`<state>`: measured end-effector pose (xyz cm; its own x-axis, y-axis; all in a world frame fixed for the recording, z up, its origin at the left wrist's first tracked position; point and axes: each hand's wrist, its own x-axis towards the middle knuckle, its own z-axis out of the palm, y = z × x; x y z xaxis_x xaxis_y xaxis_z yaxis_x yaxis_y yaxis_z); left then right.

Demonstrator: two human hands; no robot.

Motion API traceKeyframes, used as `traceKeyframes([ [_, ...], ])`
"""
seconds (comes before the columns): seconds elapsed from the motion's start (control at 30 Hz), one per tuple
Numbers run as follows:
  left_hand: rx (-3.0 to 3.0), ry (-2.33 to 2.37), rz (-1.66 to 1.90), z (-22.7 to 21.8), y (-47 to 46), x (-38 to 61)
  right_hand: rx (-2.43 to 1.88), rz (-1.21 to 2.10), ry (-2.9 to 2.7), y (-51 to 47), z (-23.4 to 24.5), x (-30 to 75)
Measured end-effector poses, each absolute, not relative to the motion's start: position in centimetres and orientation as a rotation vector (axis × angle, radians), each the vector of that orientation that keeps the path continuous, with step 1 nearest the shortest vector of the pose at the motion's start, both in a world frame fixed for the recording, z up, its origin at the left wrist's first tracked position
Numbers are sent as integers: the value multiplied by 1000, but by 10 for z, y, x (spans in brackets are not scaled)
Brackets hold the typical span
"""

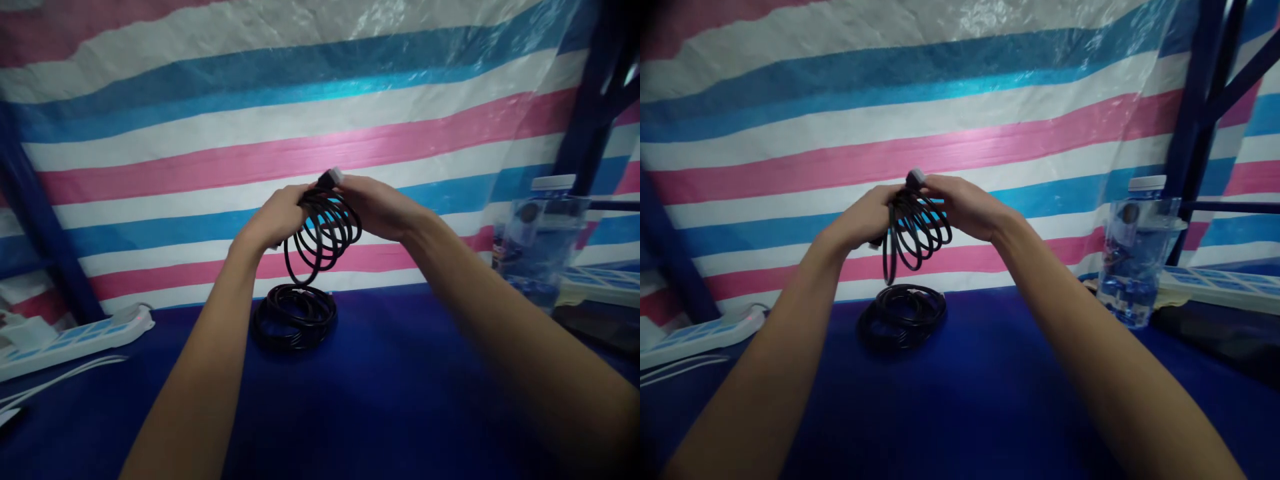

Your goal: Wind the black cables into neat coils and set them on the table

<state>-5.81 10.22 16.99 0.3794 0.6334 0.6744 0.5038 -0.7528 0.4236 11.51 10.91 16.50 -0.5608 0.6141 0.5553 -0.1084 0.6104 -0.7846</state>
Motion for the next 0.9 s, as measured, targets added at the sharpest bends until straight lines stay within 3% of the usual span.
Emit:
traceKeyframes([
  [0.2,2809,1696,1050,168,102,-48,-636,876,-2101,89,175,115],
  [0.37,2834,1996,942,173,87,-30,-1158,368,-2367,77,187,136],
  [0.47,2809,2130,981,174,74,-16,-1144,43,-2388,67,192,143],
  [0.57,2831,2015,888,168,68,-5,-1103,-277,-2449,63,188,143],
  [0.77,2574,1511,1051,138,72,-3,-1069,37,-2514,69,148,151],
  [0.9,2174,1050,991,97,60,-10,-1158,-282,-2419,50,103,158],
])
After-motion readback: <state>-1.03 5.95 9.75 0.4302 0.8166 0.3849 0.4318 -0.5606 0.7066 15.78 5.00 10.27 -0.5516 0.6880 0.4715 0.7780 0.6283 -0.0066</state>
